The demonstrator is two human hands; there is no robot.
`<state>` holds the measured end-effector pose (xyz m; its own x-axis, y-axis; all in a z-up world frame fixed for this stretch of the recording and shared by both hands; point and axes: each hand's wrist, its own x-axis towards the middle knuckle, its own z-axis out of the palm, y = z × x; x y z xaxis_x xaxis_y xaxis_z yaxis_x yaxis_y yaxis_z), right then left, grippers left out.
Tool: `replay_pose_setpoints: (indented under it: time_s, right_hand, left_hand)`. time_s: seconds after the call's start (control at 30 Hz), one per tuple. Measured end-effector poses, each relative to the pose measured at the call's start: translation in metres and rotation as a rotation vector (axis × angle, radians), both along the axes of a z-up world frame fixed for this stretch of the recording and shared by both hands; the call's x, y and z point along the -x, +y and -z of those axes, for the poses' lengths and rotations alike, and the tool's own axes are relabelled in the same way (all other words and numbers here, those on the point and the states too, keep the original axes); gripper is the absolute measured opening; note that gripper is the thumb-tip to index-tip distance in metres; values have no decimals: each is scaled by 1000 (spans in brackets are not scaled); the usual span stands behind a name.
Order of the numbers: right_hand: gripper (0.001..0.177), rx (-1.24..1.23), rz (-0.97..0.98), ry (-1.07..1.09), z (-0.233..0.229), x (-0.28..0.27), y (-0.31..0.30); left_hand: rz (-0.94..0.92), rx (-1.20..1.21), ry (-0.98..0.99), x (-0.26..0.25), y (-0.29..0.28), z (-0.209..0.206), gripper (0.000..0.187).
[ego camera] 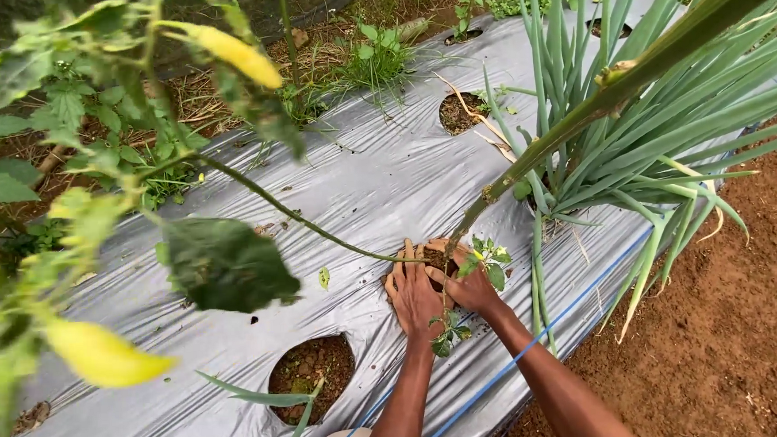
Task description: The person kneels beside a garden bed covered with plastic mulch and uses a wooden hoe to scoop soil from the path. They then place the soil around the base of small plants growing through holes in the plastic, patting it down by hand to secure the seedlings.
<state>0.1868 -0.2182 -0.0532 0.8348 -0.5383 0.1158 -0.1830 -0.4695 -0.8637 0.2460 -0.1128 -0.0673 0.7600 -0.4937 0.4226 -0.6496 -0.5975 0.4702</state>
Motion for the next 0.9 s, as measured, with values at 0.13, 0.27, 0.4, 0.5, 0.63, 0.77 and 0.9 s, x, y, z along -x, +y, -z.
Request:
replay_pose_setpoints:
  time_s: [0.13,0.27,0.4,0.5,0.63,0.77,0.9]
  right_hand:
    - [49,124,18,-82,-13,-6,6]
    - [49,158,32,-120,-21,-6,8]
    - [47,143,11,-140,6,-3,-3]
    - [56,68,-14,-131,28,4,-11]
    - [70,-164,-36,-104,-55,11,16]
    - [75,-233,46,-140,-42,38,-6]
    - [87,-176,142,17,-14,61,9]
  left_hand:
    - [-4,14,49,4,2,-16,48]
    - [-7,-14,-47,-18,-21,51,58]
    - [35,-34,-39,-21,-21,74,70]
    - [76,-128,26,-25,-20,117,71]
    - [141,-52,295,10,27,10,70]
    - [-18,31,355,14,56,-31,53]
    - [62,-54,352,22,56,-37,56]
